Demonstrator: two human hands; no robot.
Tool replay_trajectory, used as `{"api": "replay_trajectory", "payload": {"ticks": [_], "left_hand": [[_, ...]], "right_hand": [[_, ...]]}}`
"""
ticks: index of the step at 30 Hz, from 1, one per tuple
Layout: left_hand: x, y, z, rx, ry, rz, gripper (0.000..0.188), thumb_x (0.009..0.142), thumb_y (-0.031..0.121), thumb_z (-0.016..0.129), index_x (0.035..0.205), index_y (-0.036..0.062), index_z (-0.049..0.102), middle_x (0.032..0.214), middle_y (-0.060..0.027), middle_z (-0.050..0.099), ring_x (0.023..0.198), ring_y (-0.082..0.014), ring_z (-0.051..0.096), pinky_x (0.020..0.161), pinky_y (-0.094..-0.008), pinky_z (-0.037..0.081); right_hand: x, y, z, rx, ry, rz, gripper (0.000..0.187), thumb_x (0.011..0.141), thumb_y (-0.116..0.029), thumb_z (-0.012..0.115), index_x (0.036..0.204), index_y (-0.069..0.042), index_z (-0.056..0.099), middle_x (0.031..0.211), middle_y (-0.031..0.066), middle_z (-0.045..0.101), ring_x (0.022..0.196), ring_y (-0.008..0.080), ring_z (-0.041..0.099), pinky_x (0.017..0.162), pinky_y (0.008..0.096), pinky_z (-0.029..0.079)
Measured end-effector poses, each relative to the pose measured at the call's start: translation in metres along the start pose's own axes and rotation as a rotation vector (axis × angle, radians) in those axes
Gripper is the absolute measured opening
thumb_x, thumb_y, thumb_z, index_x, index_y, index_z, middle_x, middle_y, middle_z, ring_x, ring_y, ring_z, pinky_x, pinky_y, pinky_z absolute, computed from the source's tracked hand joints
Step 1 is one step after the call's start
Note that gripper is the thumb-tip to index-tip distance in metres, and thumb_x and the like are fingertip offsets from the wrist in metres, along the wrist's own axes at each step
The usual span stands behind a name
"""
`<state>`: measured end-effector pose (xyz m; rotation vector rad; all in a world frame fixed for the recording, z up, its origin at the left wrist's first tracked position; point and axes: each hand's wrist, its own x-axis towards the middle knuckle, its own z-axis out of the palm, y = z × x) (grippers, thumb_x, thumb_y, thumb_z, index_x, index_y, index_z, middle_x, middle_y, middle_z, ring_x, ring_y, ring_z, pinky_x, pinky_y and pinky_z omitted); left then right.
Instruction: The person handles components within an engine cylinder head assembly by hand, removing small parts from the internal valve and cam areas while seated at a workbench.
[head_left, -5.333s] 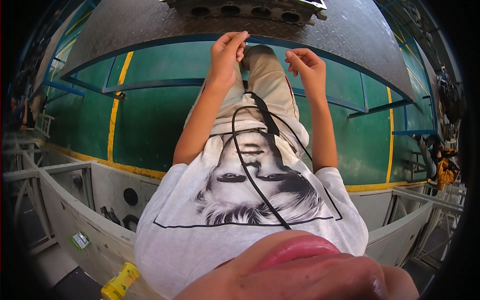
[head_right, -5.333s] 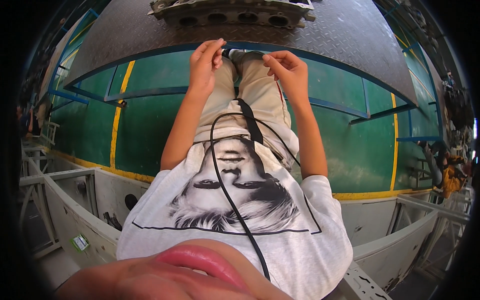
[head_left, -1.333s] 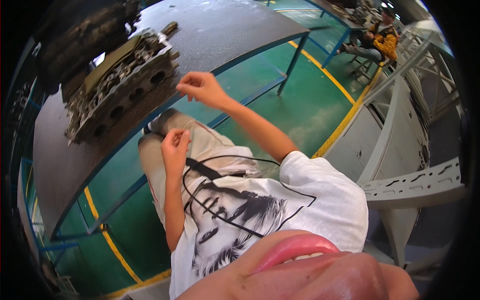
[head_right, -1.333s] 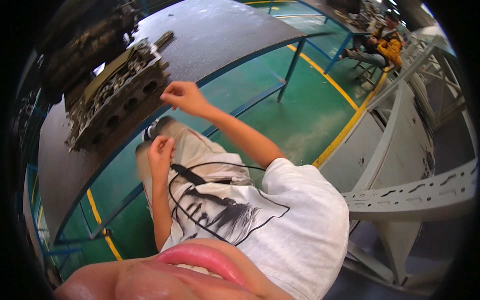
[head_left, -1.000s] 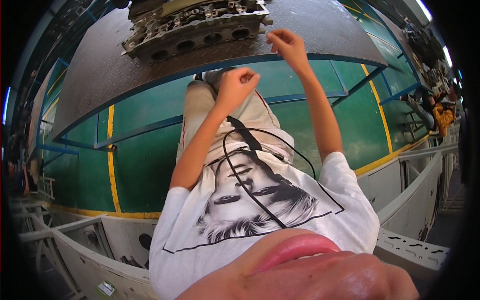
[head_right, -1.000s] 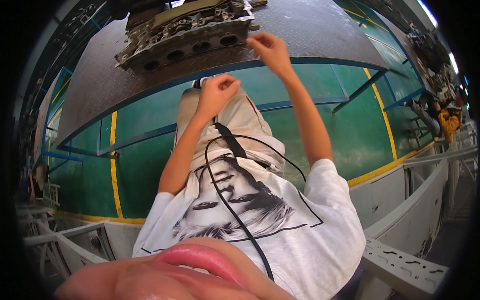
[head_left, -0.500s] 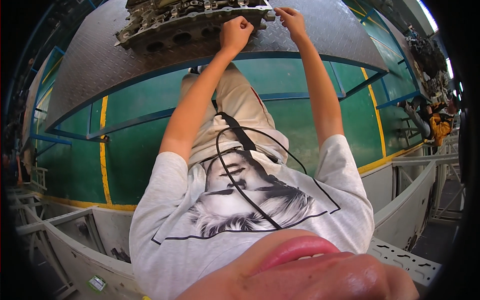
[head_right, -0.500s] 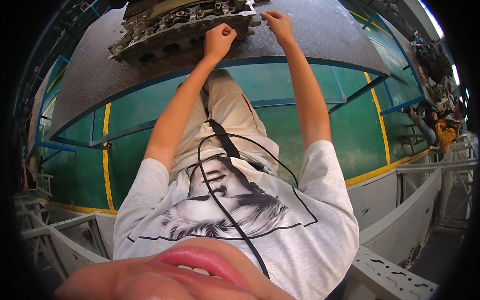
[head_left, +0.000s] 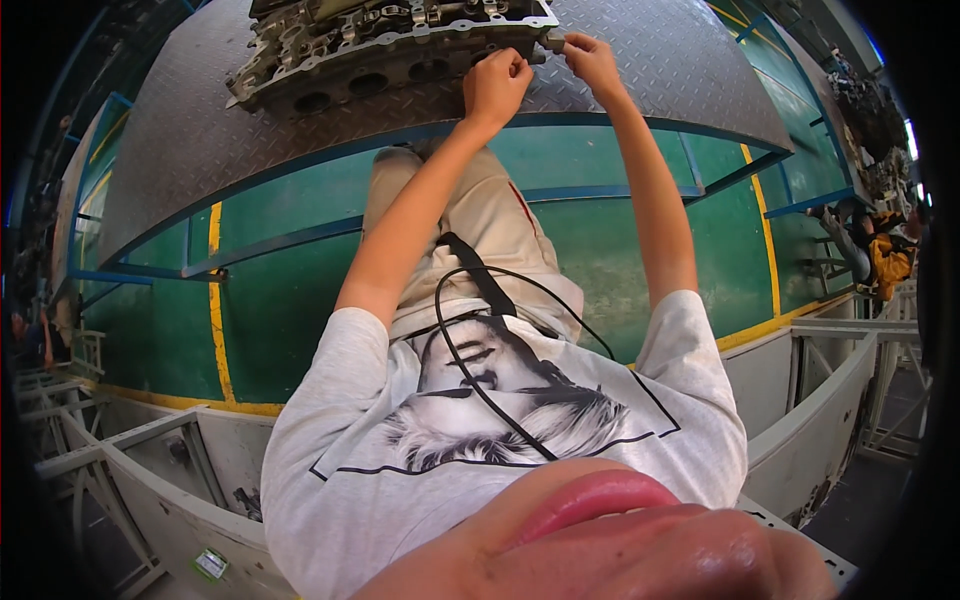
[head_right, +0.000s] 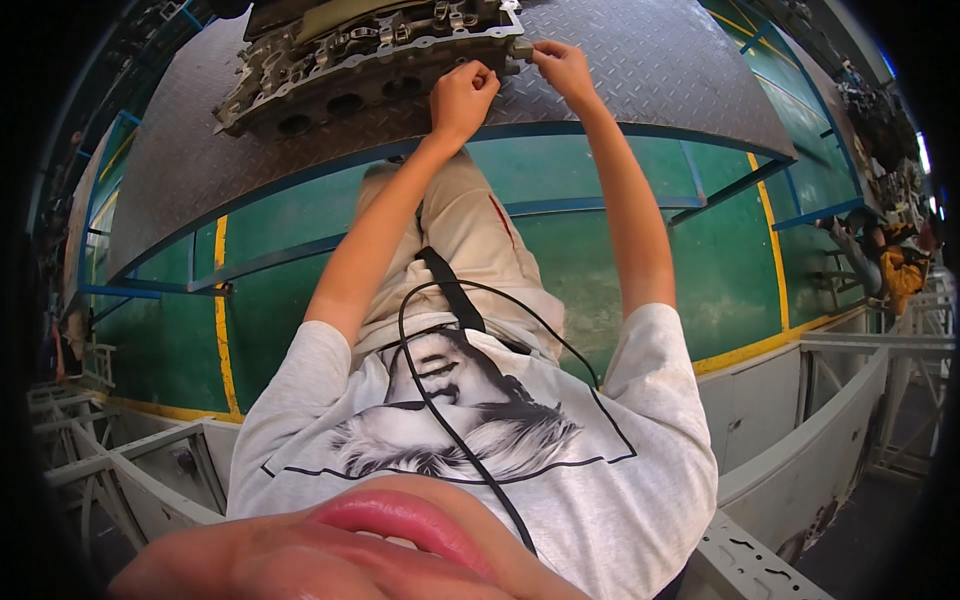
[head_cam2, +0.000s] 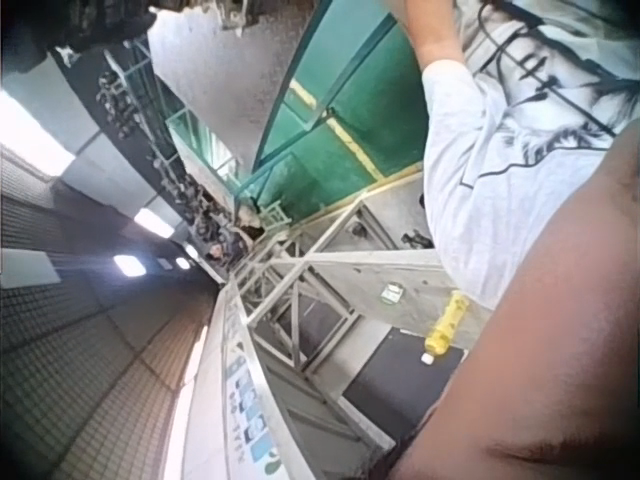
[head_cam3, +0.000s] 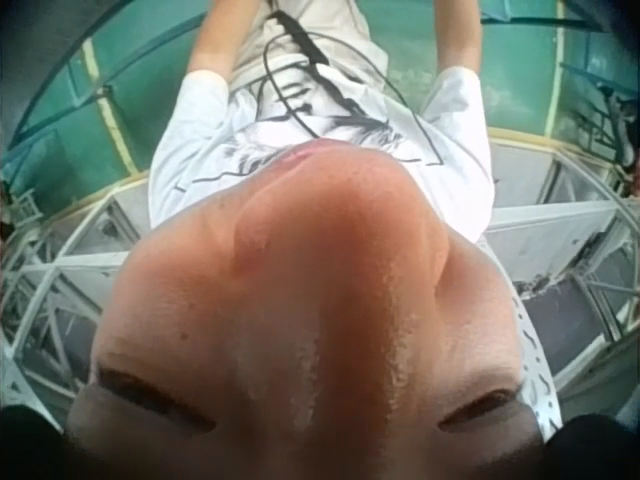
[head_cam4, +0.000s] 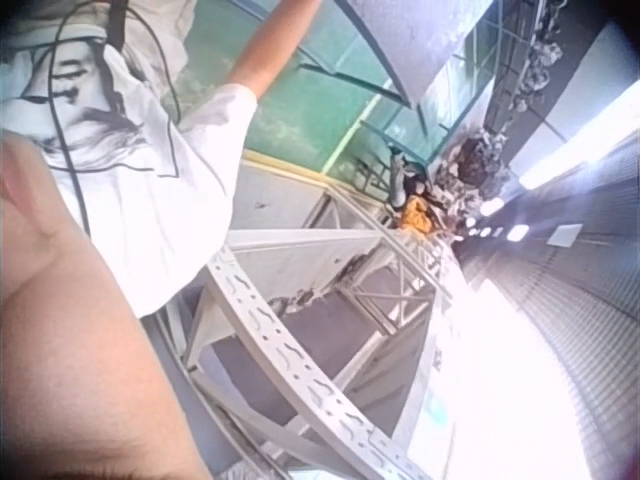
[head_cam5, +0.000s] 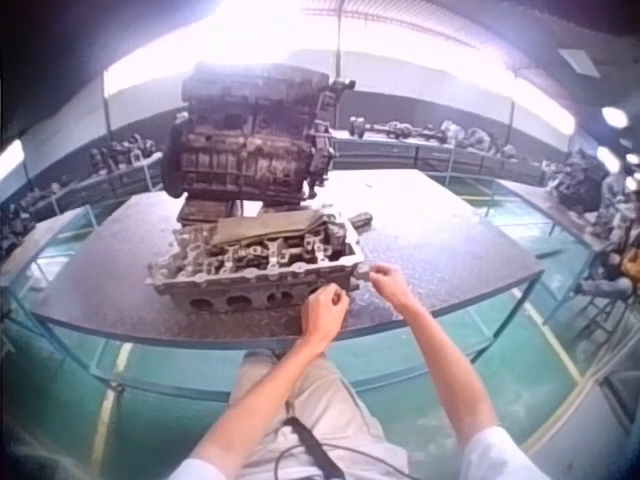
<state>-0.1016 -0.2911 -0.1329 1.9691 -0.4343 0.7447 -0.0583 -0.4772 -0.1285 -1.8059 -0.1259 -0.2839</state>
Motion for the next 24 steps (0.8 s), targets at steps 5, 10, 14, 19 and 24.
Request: {"api": "replay_trajectory", "payload": {"ticks": [5,10,14,19,24], "left_hand": [[-0.004,0.005,0.014,-0.067,0.026,-0.063,0.013,0.075,0.016,0.065,0.072,0.0036,0.062,0.067,-0.0093,0.060,0.056,-0.0244,0.058,0.053,-0.0325,0.045],[0.001,-0.002,0.018,-0.092,0.070,-0.039,0.010,0.074,0.013,0.067,0.074,0.0034,0.063,0.067,-0.0082,0.059,0.052,-0.0218,0.055,0.051,-0.0302,0.044],[-0.002,-0.001,0.018,-0.149,0.049,-0.060,0.007,0.074,0.012,0.066,0.072,0.0056,0.062,0.068,-0.0082,0.060,0.058,-0.0272,0.059,0.052,-0.0334,0.045],[0.000,-0.001,0.018,-0.173,0.072,-0.064,0.007,0.074,0.011,0.067,0.074,0.0054,0.063,0.070,-0.0069,0.061,0.058,-0.0246,0.060,0.052,-0.0313,0.046],[0.005,-0.003,0.015,-0.221,0.085,-0.053,0.008,0.076,0.012,0.069,0.077,0.0054,0.065,0.069,-0.0039,0.060,0.047,-0.0132,0.049,0.045,-0.0262,0.039]], "right_hand": [[-0.024,-0.001,0.017,-0.039,0.090,-0.046,0.020,0.078,-0.019,0.068,0.083,0.000,0.069,0.064,-0.0019,0.059,0.056,0.0031,0.046,0.049,0.0195,0.034],[-0.046,-0.011,0.043,0.227,0.216,-0.042,0.013,0.079,-0.009,0.065,0.085,0.003,0.067,0.075,0.0002,0.063,0.065,0.0040,0.053,0.057,0.0173,0.039],[-0.053,-0.017,0.052,0.269,0.277,-0.018,0.013,0.080,-0.013,0.067,0.083,0.000,0.067,0.068,-0.0037,0.058,0.056,0.0017,0.043,0.049,0.0172,0.030],[-0.057,-0.016,0.060,0.195,0.364,-0.071,0.013,0.081,-0.011,0.067,0.082,0.001,0.066,0.069,-0.0023,0.060,0.060,0.0021,0.049,0.053,0.0170,0.037],[-0.061,-0.017,0.063,0.125,0.389,-0.052,0.014,0.081,-0.011,0.067,0.081,0.002,0.065,0.067,-0.0020,0.060,0.060,0.0016,0.051,0.055,0.0170,0.040]]}}
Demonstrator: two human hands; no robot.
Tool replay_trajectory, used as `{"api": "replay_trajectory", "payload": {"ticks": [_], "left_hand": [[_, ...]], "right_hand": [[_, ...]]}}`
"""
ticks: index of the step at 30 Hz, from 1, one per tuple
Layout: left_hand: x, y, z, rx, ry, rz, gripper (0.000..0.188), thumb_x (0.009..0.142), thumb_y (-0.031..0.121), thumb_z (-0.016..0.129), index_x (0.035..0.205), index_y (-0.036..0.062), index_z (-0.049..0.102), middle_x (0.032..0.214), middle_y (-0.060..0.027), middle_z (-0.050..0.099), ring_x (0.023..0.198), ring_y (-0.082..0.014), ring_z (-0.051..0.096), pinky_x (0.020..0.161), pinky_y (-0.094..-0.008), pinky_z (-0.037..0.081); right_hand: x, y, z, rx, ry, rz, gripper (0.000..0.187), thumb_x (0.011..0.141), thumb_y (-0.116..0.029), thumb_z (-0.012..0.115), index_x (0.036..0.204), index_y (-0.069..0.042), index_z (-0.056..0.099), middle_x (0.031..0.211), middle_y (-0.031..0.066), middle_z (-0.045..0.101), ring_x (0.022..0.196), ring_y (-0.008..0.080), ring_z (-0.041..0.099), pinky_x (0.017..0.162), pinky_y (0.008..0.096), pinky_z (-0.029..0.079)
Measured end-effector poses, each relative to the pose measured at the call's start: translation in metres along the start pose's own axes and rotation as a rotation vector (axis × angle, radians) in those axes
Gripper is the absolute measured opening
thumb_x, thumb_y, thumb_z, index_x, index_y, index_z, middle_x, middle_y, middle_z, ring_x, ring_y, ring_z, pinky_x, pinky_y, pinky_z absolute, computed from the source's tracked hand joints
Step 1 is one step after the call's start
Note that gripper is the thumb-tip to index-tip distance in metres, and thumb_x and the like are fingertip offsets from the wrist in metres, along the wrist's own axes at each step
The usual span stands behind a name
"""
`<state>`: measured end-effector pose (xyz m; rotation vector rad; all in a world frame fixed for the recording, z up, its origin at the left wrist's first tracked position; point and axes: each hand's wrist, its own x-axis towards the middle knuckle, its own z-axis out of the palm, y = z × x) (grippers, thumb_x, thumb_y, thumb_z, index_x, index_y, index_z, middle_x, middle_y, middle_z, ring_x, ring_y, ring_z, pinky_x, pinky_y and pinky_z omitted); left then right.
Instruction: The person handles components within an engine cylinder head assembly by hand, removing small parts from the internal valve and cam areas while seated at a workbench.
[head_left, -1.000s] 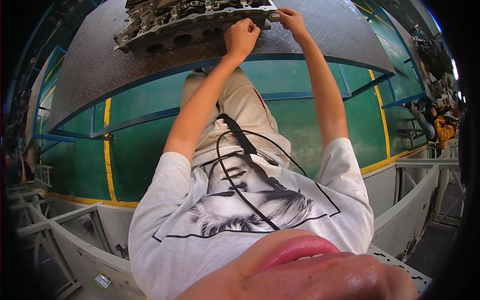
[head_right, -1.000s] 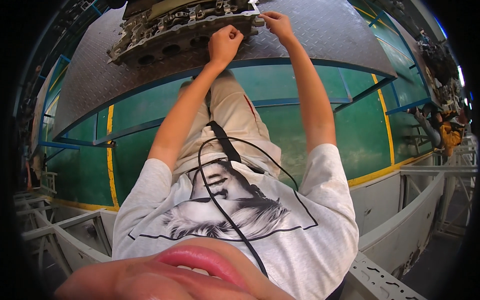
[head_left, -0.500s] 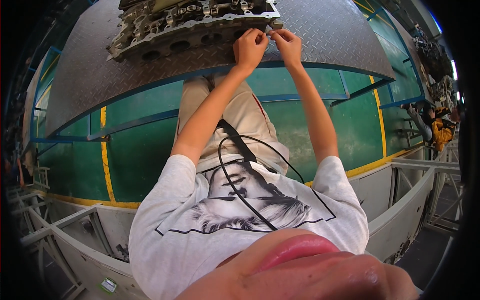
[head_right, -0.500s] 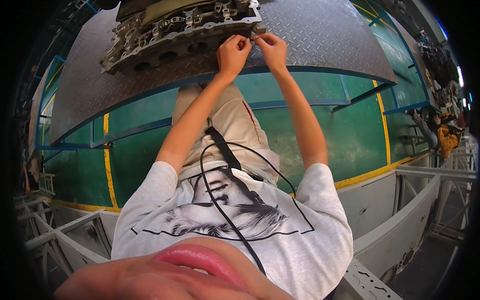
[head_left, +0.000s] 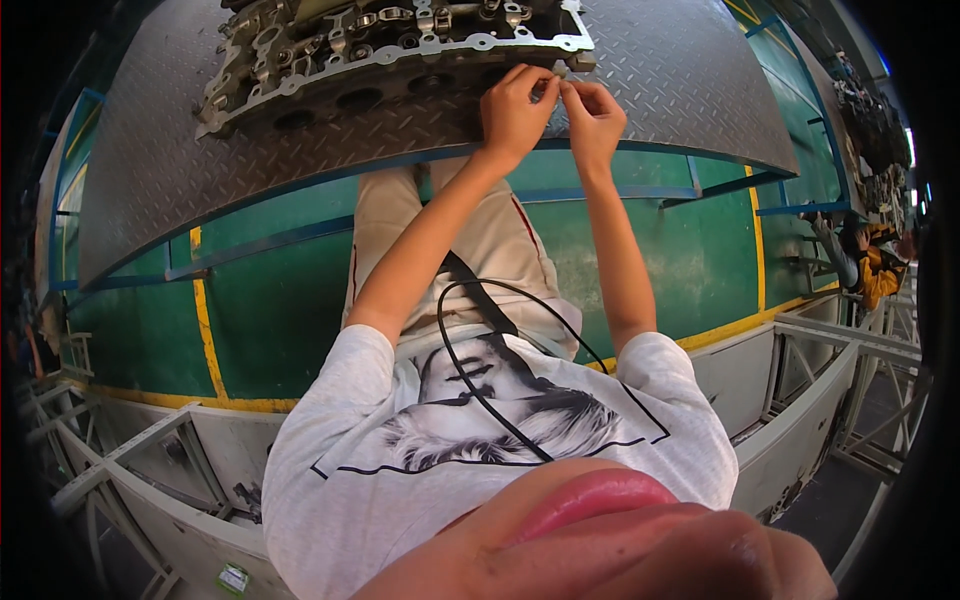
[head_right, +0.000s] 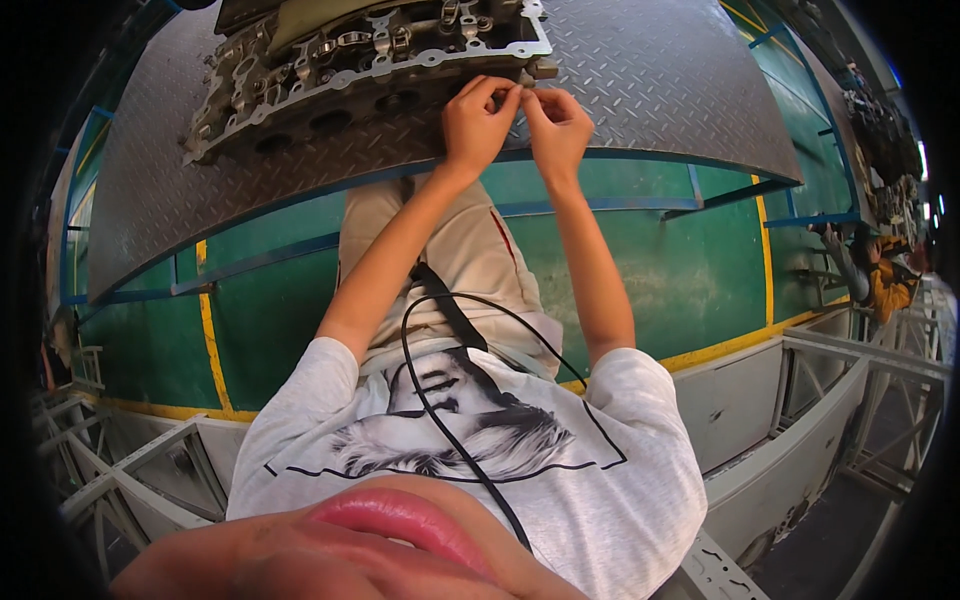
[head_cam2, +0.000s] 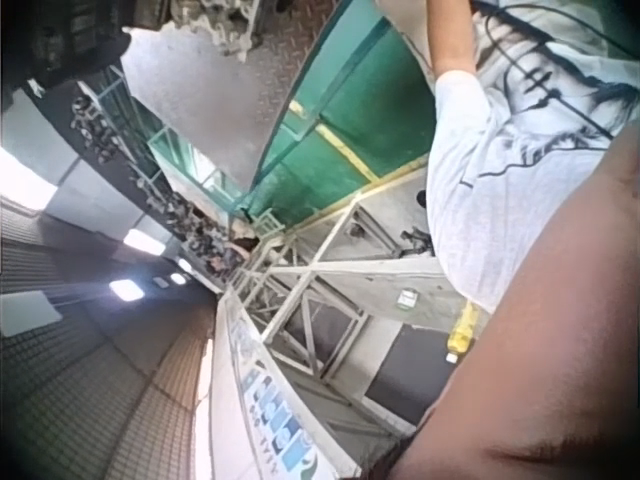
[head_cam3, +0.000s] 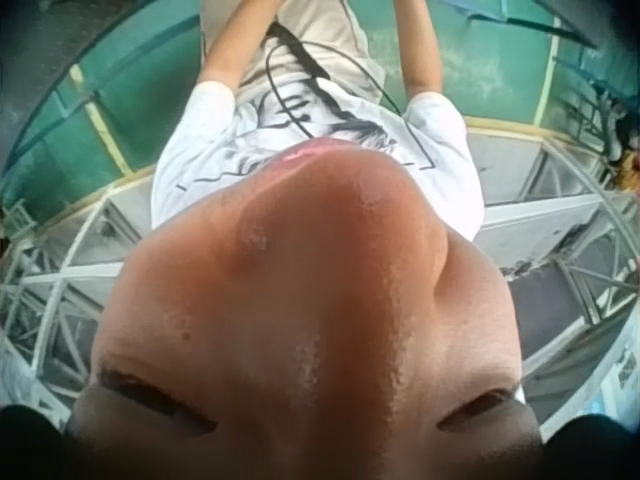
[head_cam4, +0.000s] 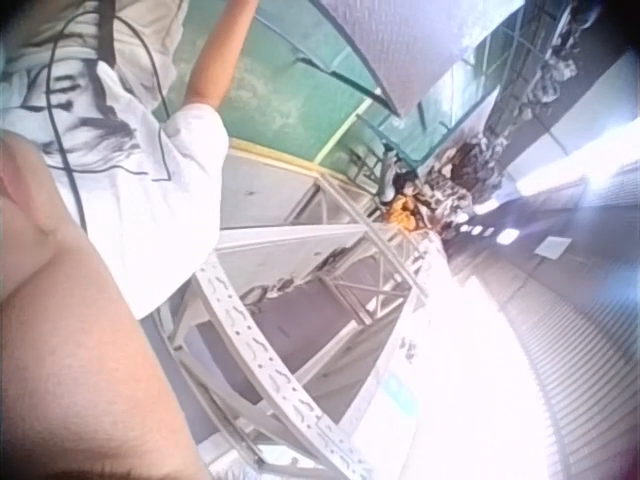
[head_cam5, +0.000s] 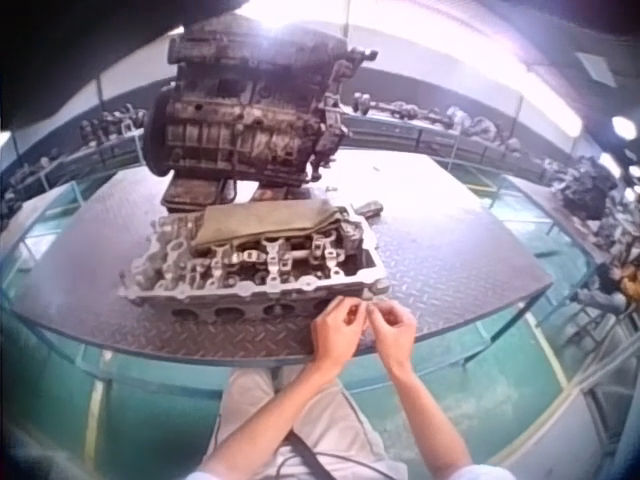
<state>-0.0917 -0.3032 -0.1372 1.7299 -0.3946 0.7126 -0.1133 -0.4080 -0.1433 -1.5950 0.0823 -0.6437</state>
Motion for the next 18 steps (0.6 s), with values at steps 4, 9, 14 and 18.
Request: {"api": "replay_trajectory", "payload": {"ticks": [4,9,14,18], "left_hand": [[0.000,0.001,0.001,-0.006,-0.059,-0.022,0.008,0.076,0.013,0.068,0.079,0.0057,0.064,0.072,-0.0057,0.061,0.054,-0.0196,0.056,0.050,-0.0291,0.044],[0.002,-0.008,0.003,-0.001,-0.065,0.010,0.009,0.077,0.012,0.067,0.082,0.0055,0.064,0.072,-0.0061,0.060,0.050,-0.0181,0.054,0.049,-0.0283,0.044],[0.002,-0.009,0.003,0.020,-0.089,0.013,0.008,0.077,0.010,0.065,0.082,0.0053,0.063,0.073,-0.0064,0.060,0.051,-0.0183,0.056,0.049,-0.0286,0.045],[0.001,-0.005,0.002,-0.003,-0.130,-0.004,0.007,0.076,0.009,0.064,0.081,0.0049,0.062,0.073,-0.0064,0.061,0.051,-0.0176,0.056,0.048,-0.0281,0.044]], "right_hand": [[-0.001,0.002,-0.006,-0.042,0.039,-0.077,0.012,0.081,-0.010,0.068,0.079,0.002,0.065,0.065,-0.0026,0.060,0.058,0.0013,0.050,0.053,0.0169,0.039],[-0.005,-0.010,-0.001,-0.176,0.033,-0.166,0.011,0.080,-0.009,0.068,0.079,0.002,0.064,0.066,-0.0010,0.060,0.057,0.0021,0.050,0.053,0.0181,0.040],[-0.005,-0.008,-0.005,-0.237,0.031,-0.204,0.009,0.079,-0.007,0.068,0.078,0.001,0.064,0.064,0.0009,0.059,0.055,0.0034,0.051,0.052,0.0194,0.041],[-0.006,-0.005,-0.010,-0.276,0.026,-0.188,0.007,0.078,-0.006,0.068,0.077,0.001,0.064,0.063,0.0012,0.058,0.054,0.0041,0.051,0.051,0.0200,0.041]]}}
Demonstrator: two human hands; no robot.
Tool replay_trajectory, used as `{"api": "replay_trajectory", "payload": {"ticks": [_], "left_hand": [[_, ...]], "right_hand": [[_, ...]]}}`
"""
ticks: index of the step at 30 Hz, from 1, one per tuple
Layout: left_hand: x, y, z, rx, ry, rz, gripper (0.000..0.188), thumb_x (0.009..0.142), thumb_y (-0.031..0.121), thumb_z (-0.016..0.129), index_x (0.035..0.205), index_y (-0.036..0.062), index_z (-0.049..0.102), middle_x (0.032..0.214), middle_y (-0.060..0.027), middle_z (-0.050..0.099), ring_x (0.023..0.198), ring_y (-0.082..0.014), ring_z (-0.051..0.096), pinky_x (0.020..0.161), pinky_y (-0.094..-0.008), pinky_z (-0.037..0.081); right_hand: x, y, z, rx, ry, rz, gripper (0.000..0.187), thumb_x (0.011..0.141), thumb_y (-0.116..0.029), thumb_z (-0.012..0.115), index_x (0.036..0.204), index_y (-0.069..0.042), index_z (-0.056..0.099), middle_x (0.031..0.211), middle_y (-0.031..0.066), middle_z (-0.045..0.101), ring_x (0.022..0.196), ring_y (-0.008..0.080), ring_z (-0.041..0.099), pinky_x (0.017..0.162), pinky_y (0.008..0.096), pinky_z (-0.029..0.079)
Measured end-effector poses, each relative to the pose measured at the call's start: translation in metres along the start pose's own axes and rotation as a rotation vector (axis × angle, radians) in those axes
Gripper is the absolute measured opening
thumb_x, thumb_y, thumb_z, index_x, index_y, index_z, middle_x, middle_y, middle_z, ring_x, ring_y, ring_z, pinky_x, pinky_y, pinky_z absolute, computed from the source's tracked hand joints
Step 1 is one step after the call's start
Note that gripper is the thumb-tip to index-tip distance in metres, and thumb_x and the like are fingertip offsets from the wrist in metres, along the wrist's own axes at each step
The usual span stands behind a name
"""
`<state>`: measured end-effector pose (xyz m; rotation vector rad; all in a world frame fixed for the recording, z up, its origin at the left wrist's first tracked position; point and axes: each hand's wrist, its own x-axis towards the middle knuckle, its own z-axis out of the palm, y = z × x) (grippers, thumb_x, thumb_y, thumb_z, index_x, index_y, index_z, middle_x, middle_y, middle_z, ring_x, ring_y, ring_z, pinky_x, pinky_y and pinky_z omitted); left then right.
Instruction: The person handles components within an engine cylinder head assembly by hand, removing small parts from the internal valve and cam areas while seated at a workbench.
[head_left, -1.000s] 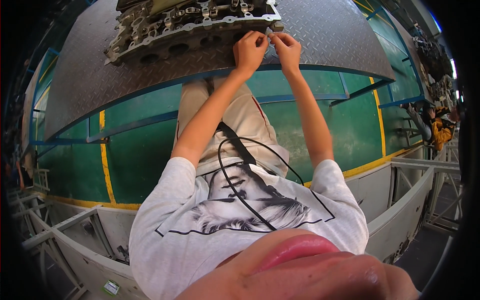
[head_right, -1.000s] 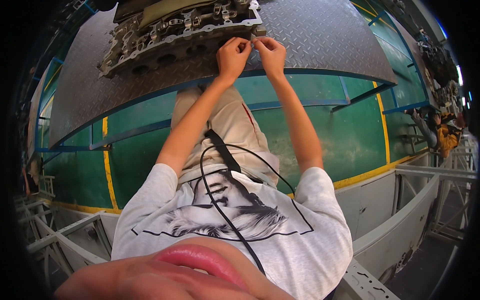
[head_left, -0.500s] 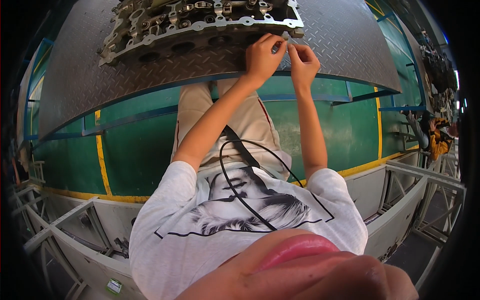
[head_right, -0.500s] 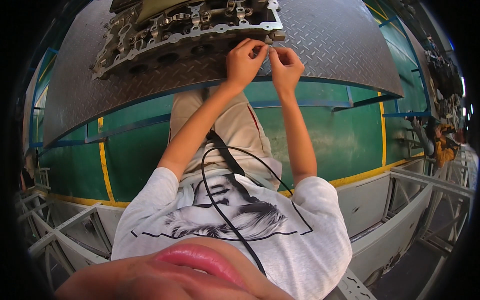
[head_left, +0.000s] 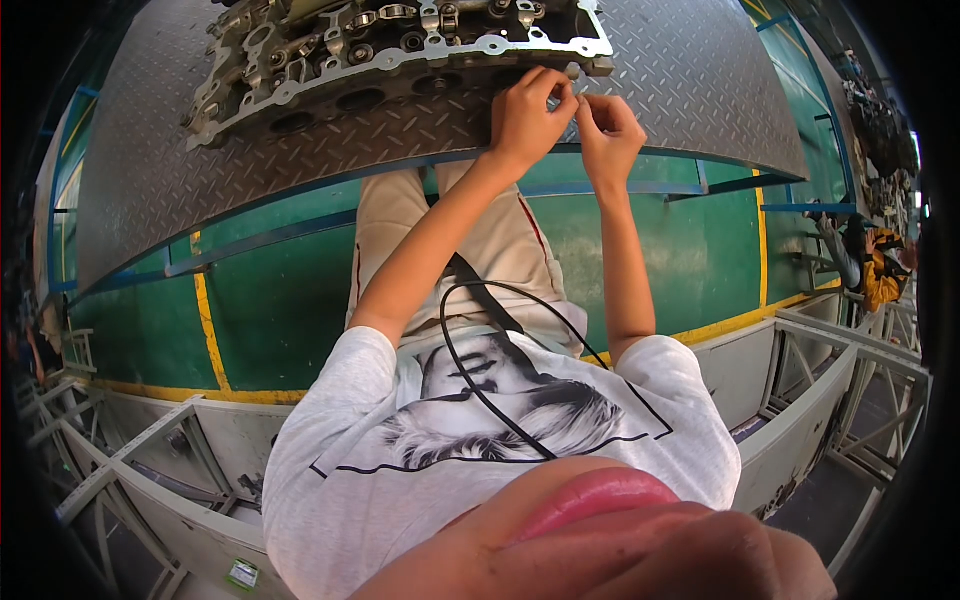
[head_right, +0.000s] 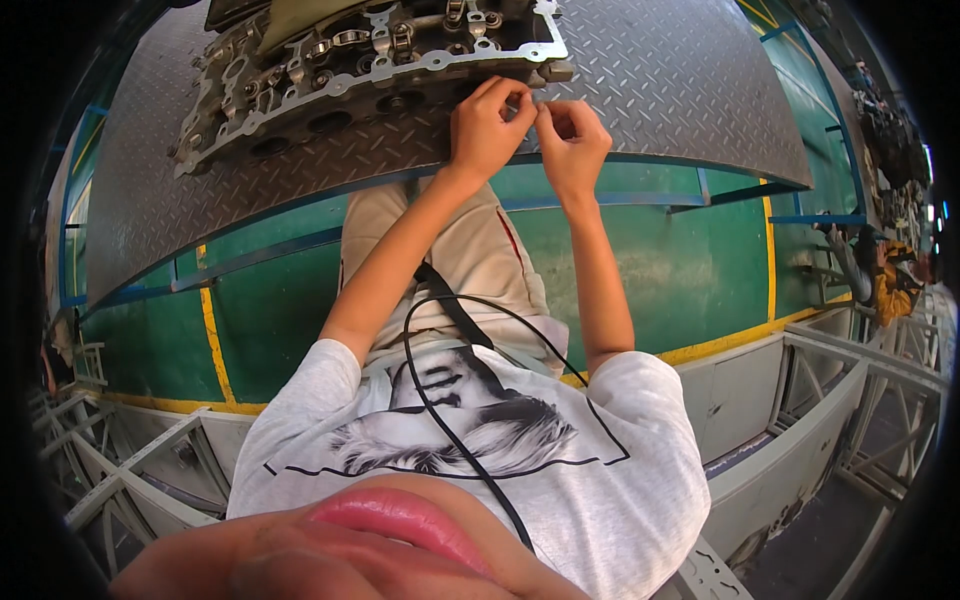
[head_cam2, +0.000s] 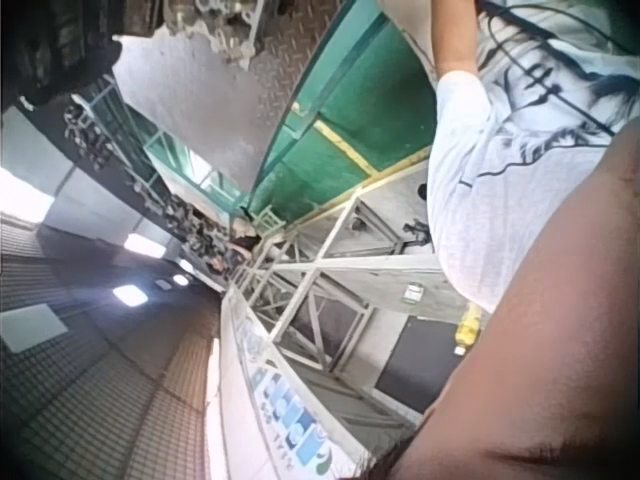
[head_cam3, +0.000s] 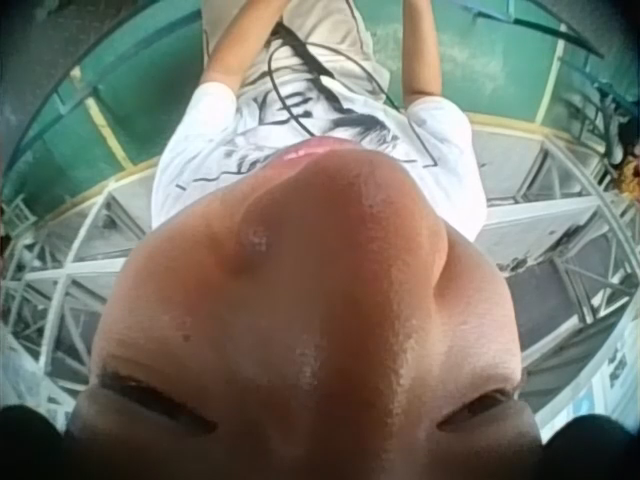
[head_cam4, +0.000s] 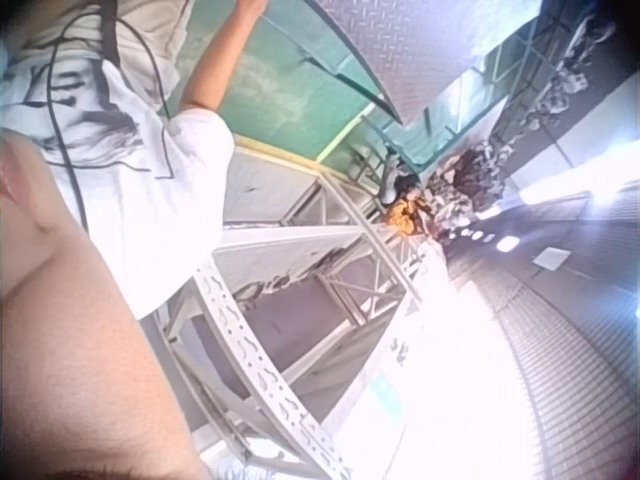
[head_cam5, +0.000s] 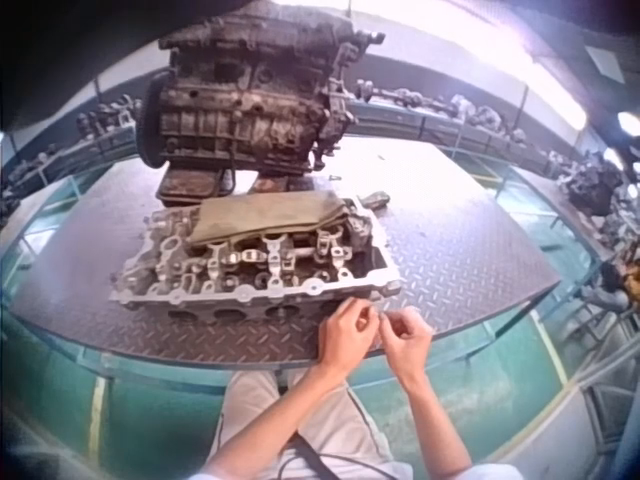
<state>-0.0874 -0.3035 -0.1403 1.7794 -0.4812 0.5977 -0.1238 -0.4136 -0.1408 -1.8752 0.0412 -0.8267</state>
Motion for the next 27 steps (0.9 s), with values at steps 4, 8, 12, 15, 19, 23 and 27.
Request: {"api": "replay_trajectory", "payload": {"ticks": [4,8,12,15,19,23,27], "left_hand": [[0.000,0.002,-0.004,-0.024,-0.034,-0.018,0.006,0.076,0.008,0.064,0.080,0.0045,0.062,0.072,-0.0062,0.061,0.050,-0.0166,0.055,0.048,-0.0278,0.044],[-0.023,0.010,-0.029,-0.045,-0.057,-0.020,0.012,0.074,0.005,0.064,0.086,0.0050,0.063,0.070,-0.0053,0.060,0.049,-0.0146,0.052,0.047,-0.0269,0.042],[-0.057,0.030,-0.082,0.004,-0.257,-0.121,0.033,0.073,0.007,0.063,0.105,0.0093,0.060,0.073,-0.0063,0.060,0.060,-0.0220,0.060,0.053,-0.0312,0.048],[-0.079,0.026,-0.114,0.000,-0.449,-0.221,0.043,0.073,0.008,0.063,0.115,0.0119,0.056,0.073,-0.0052,0.059,0.062,-0.0210,0.061,0.054,-0.0308,0.048],[-0.091,0.023,-0.131,0.102,-0.522,-0.293,0.022,0.073,0.010,0.065,0.094,0.0074,0.062,0.073,-0.0054,0.058,0.058,-0.0211,0.059,0.051,-0.0331,0.045],[-0.096,0.018,-0.140,-0.007,-0.395,-0.356,0.014,0.074,0.009,0.070,0.085,0.0034,0.063,0.070,-0.0050,0.056,0.052,-0.0124,0.049,0.049,-0.0245,0.039],[-0.078,0.029,-0.154,-0.031,-0.241,-0.402,0.015,0.075,0.009,0.070,0.087,0.0036,0.064,0.070,-0.0047,0.056,0.052,-0.0115,0.049,0.049,-0.0241,0.039]], "right_hand": [[-0.008,0.000,-0.001,-0.043,-0.048,0.000,0.007,0.077,-0.005,0.067,0.076,0.001,0.063,0.063,0.0012,0.058,0.054,0.0039,0.050,0.051,0.0202,0.040],[-0.029,-0.017,-0.003,0.006,-0.131,0.078,0.007,0.077,-0.005,0.067,0.075,0.000,0.062,0.062,0.0006,0.056,0.053,0.0043,0.048,0.050,0.0202,0.039],[-0.051,-0.038,-0.016,0.005,-0.580,0.123,0.007,0.075,-0.005,0.066,0.076,-0.001,0.062,0.065,0.0024,0.054,0.054,0.0077,0.046,0.049,0.0226,0.037],[-0.058,-0.055,-0.016,0.036,-0.787,0.136,0.006,0.076,-0.006,0.067,0.078,-0.002,0.063,0.066,0.0025,0.054,0.054,0.0093,0.046,0.048,0.0232,0.036],[-0.051,-0.066,-0.003,0.077,-0.863,0.137,0.005,0.075,-0.002,0.066,0.077,0.001,0.063,0.068,0.0019,0.057,0.056,0.0079,0.047,0.049,0.0215,0.037],[-0.042,-0.065,0.016,0.055,-0.812,0.146,0.004,0.076,-0.001,0.065,0.077,0.001,0.063,0.067,0.0018,0.056,0.056,0.0080,0.048,0.051,0.0214,0.038],[-0.032,-0.066,0.025,0.080,-0.785,0.152,0.005,0.075,-0.004,0.067,0.075,-0.001,0.062,0.065,0.0027,0.055,0.054,0.0075,0.047,0.047,0.0225,0.035]]}}
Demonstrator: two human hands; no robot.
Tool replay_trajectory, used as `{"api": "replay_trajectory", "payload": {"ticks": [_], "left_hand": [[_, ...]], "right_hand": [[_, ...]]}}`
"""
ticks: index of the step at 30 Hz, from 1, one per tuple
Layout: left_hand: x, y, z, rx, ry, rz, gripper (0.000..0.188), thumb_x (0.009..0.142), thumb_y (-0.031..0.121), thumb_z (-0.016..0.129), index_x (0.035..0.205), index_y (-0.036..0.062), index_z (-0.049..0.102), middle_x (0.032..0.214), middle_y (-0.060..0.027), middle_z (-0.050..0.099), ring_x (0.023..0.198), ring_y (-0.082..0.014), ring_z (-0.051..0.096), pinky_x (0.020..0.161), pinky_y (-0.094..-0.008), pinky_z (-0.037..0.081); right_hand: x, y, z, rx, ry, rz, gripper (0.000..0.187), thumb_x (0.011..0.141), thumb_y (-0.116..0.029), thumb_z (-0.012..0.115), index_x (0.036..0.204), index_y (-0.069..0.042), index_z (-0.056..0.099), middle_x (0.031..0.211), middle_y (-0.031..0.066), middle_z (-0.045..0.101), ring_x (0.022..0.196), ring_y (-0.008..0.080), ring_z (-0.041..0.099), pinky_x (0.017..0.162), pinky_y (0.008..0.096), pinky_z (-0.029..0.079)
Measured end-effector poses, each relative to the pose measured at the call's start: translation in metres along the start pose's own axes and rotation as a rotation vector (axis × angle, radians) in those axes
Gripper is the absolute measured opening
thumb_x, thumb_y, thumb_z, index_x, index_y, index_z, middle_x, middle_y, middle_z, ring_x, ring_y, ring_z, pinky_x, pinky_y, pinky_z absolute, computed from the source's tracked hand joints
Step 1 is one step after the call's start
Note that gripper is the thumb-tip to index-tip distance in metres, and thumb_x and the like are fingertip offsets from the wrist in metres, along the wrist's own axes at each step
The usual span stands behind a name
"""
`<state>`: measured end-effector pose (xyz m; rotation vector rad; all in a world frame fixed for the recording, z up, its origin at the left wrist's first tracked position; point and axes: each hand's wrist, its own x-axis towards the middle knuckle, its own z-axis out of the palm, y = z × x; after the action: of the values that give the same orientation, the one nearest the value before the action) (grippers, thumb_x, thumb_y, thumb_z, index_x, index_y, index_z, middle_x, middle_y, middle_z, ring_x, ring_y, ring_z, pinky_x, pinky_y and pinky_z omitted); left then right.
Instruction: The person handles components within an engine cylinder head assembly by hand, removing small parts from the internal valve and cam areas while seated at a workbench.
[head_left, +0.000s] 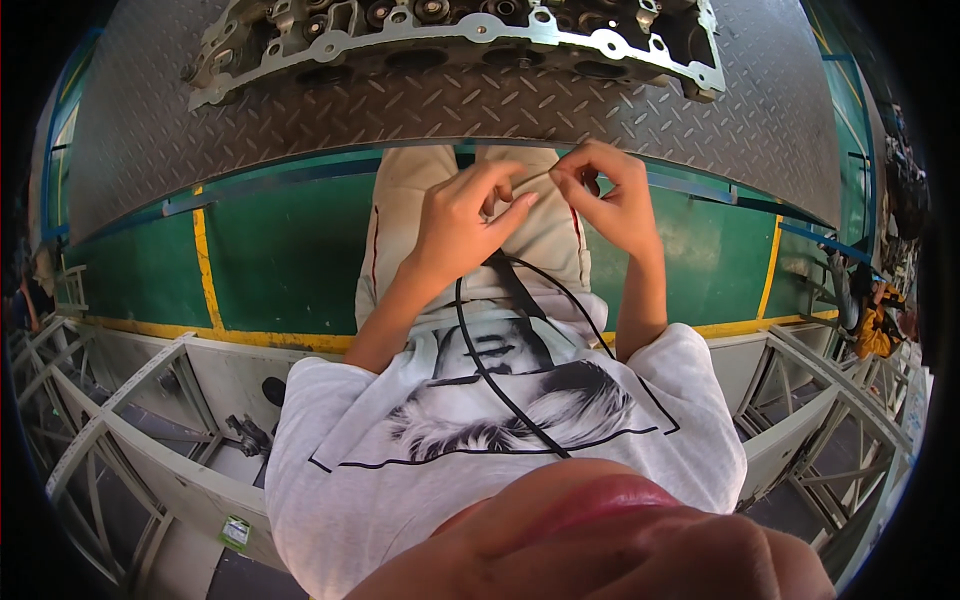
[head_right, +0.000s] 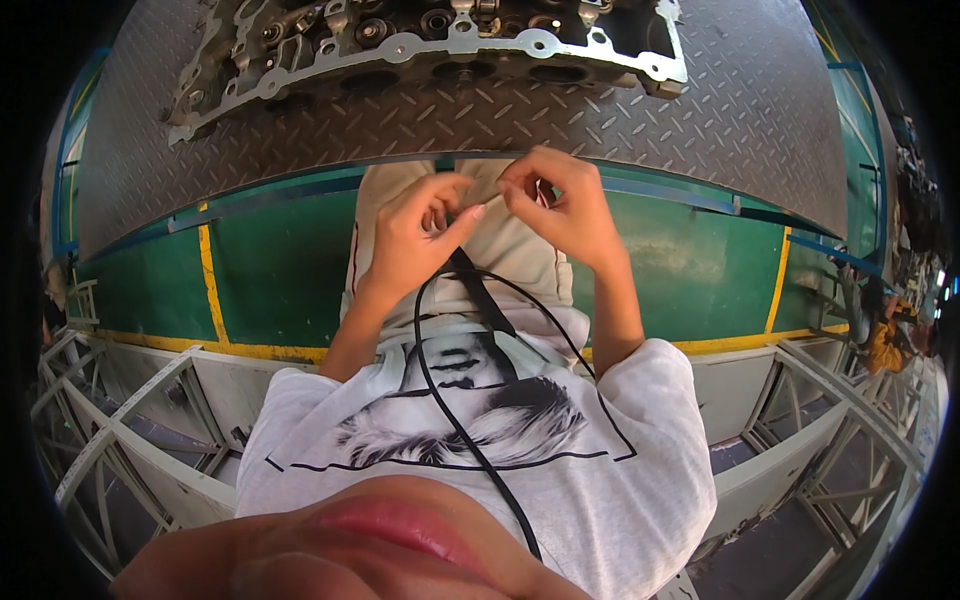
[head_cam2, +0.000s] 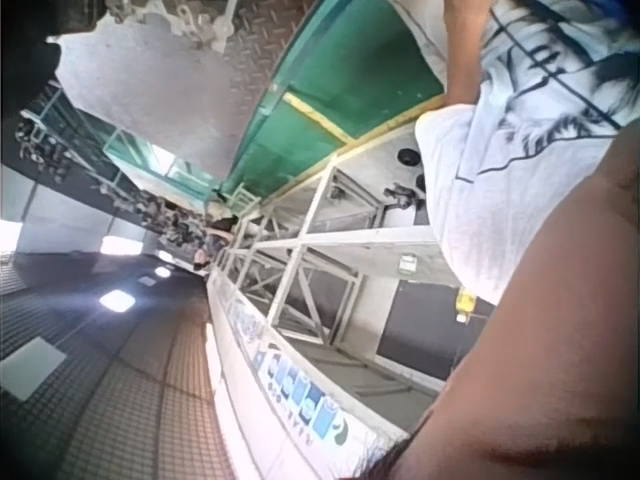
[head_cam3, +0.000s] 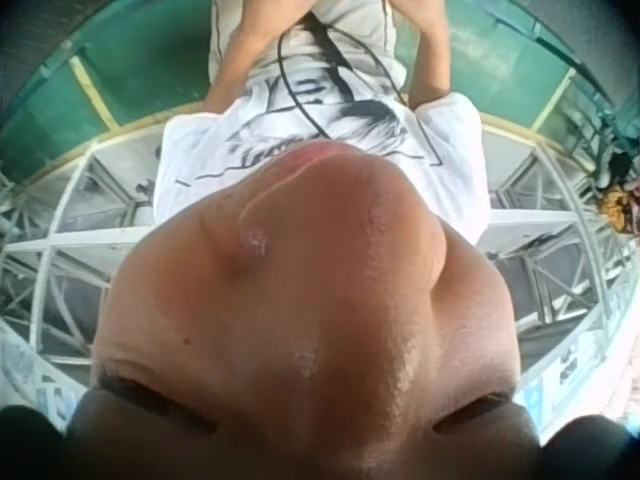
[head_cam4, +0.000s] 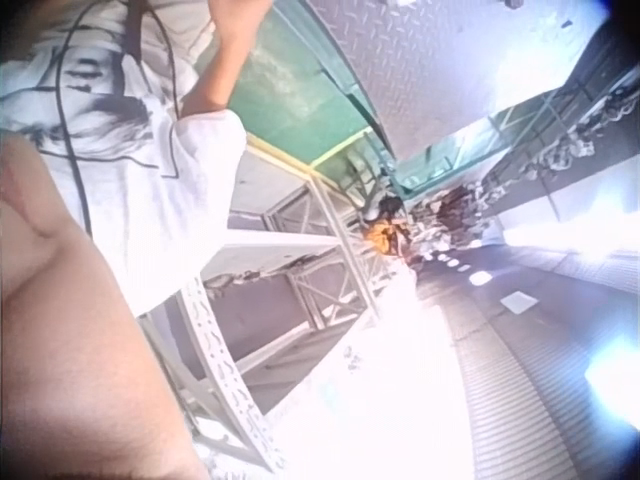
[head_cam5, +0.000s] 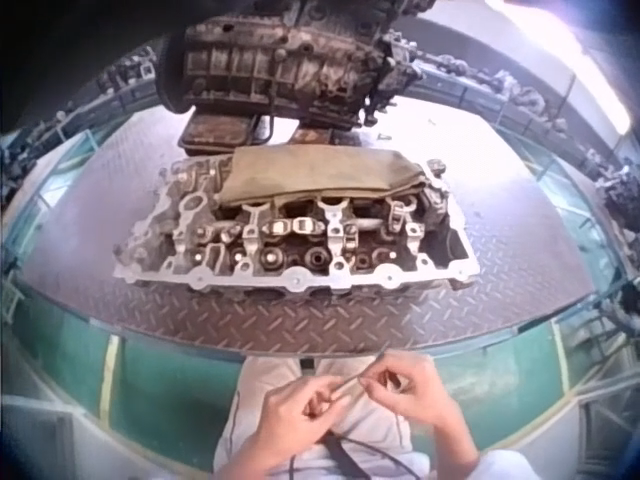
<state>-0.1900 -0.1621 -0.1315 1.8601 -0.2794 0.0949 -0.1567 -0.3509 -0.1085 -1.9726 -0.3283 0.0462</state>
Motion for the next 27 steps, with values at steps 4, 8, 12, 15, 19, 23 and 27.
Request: {"api": "replay_trajectory", "payload": {"ticks": [4,8,12,15,19,23,27], "left_hand": [[0.009,0.002,-0.009,0.122,-0.069,0.017,0.015,0.075,0.009,0.069,0.088,0.0046,0.064,0.072,-0.0055,0.058,0.054,-0.0161,0.053,0.049,-0.0265,0.041],[0.002,-0.017,-0.004,0.225,-0.031,0.159,0.012,0.075,0.009,0.069,0.085,0.0046,0.064,0.075,-0.0065,0.061,0.056,-0.0212,0.056,0.048,-0.0300,0.043],[-0.001,-0.016,-0.007,0.128,-0.002,0.138,0.007,0.078,0.008,0.067,0.082,0.0028,0.064,0.069,-0.0067,0.059,0.053,-0.0199,0.054,0.047,-0.0293,0.041],[0.003,-0.005,-0.014,0.059,0.096,0.034,0.009,0.080,0.008,0.067,0.078,0.0004,0.063,0.060,-0.0064,0.053,0.048,-0.0139,0.047,0.045,-0.0261,0.036],[0.021,-0.012,-0.018,0.109,0.232,0.090,0.009,0.079,0.005,0.067,0.075,-0.0005,0.062,0.058,-0.0053,0.050,0.046,-0.0125,0.044,0.043,-0.0252,0.034],[0.047,-0.010,-0.020,0.194,0.382,0.138,0.010,0.078,0.004,0.068,0.073,0.0000,0.061,0.057,-0.0054,0.050,0.044,-0.0132,0.044,0.042,-0.0256,0.035],[0.068,-0.017,-0.016,0.192,0.456,0.194,0.008,0.078,0.004,0.068,0.074,0.0012,0.061,0.059,-0.0066,0.054,0.045,-0.0165,0.047,0.044,-0.0259,0.038]], "right_hand": [[0.004,-0.012,0.007,0.008,-0.213,-0.021,0.004,0.073,-0.003,0.066,0.075,-0.001,0.063,0.064,0.0022,0.054,0.055,0.0069,0.046,0.047,0.0227,0.035],[0.009,-0.015,0.007,0.003,-0.117,0.012,0.004,0.073,-0.003,0.067,0.075,-0.001,0.063,0.063,0.0019,0.053,0.055,0.0069,0.046,0.048,0.0216,0.035],[0.011,-0.001,-0.001,0.023,0.036,0.011,0.005,0.074,-0.003,0.067,0.076,0.000,0.064,0.063,0.0013,0.054,0.055,0.0059,0.046,0.050,0.0201,0.035],[0.017,0.003,0.005,0.127,0.257,0.050,0.009,0.076,-0.006,0.068,0.076,0.002,0.063,0.065,0.0002,0.058,0.057,0.0028,0.048,0.052,0.0184,0.037],[0.032,0.011,0.015,0.064,0.359,0.023,0.011,0.077,-0.007,0.070,0.076,0.002,0.064,0.066,-0.0004,0.059,0.057,0.0026,0.048,0.052,0.0181,0.037],[0.048,0.013,0.022,0.110,0.468,0.050,0.012,0.077,-0.008,0.071,0.077,0.002,0.064,0.066,-0.0007,0.059,0.056,0.0024,0.048,0.052,0.0178,0.037],[0.058,0.016,0.025,0.132,0.547,0.000,0.011,0.077,-0.008,0.070,0.076,0.001,0.065,0.065,-0.0008,0.058,0.057,0.0025,0.050,0.051,0.0180,0.038]]}}
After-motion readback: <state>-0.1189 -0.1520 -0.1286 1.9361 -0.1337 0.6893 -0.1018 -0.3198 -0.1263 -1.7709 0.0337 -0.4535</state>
